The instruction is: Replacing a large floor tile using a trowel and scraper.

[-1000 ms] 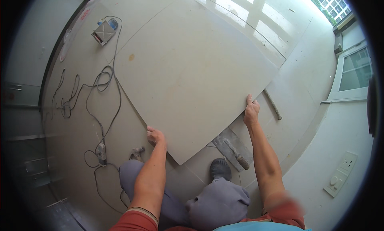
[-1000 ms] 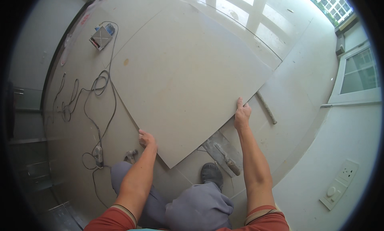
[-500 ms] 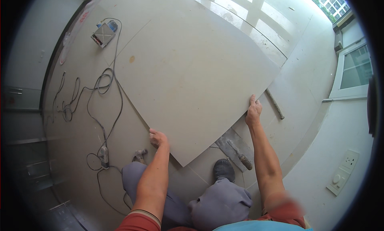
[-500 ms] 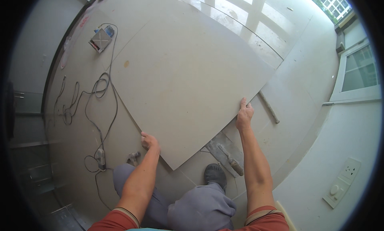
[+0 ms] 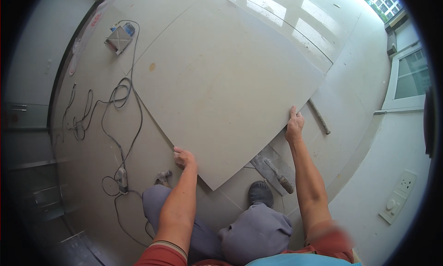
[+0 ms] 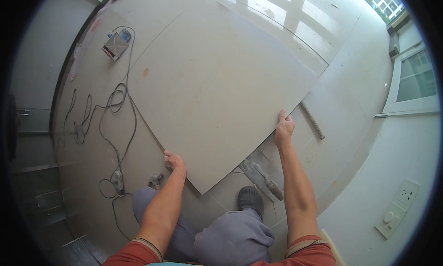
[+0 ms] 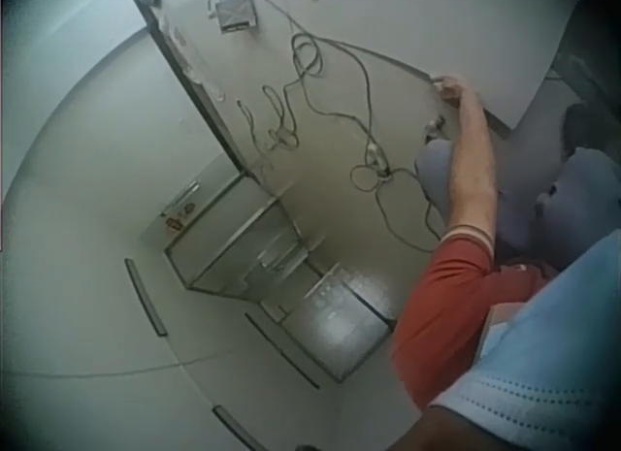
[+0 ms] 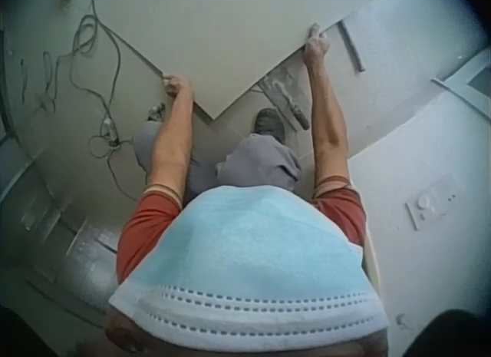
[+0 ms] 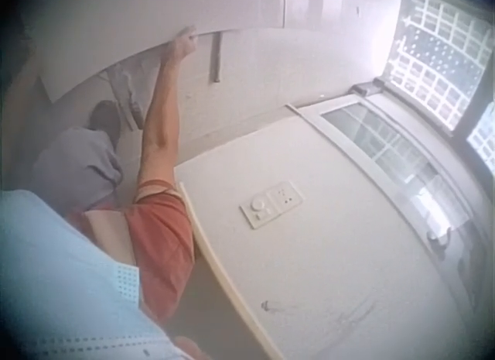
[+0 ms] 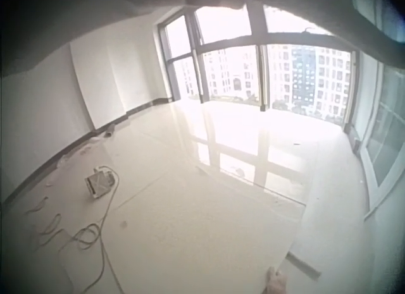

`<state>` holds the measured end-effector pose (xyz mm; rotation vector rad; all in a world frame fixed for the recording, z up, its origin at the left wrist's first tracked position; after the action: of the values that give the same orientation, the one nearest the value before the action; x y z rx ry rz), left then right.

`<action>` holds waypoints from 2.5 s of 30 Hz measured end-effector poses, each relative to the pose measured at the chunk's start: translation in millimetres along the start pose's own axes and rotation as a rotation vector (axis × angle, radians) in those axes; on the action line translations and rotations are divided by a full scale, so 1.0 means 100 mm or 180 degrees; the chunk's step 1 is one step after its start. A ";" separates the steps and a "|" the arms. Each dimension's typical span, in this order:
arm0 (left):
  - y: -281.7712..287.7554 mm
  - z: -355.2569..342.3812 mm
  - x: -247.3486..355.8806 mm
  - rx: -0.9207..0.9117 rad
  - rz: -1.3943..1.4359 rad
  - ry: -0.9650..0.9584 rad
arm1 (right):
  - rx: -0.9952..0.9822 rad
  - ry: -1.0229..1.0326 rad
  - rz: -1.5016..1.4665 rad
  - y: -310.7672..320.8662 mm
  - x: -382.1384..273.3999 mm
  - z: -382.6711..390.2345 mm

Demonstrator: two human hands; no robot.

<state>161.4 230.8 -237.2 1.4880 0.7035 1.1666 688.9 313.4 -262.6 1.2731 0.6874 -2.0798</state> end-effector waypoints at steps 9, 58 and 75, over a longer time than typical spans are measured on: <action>0.04 0.06 0.02 -0.0122 0.0047 0.0145 | -0.0020 -0.0002 0.0083 0.00 0.01 0.00; 0.06 0.03 -0.03 -0.0454 0.0177 0.0019 | 0.0039 -0.0198 0.0695 0.09 0.05 0.02; -0.41 0.85 -0.78 -0.1873 0.1662 0.1422 | -0.0068 -0.0228 0.0583 0.04 -0.03 0.05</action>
<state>218.9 139.6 -295.1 0.9281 0.2058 1.9438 690.3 307.9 -258.7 1.1968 0.5386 -1.9536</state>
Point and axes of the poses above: each hand's wrist, its own z-axis away from the middle knuckle, its own y-axis out of the back of the hand, x = y × z, the point moved 9 cm from there along -z, towards the middle knuckle, and after that the axes turned 1 degree about -y, right-handed, at the moved point
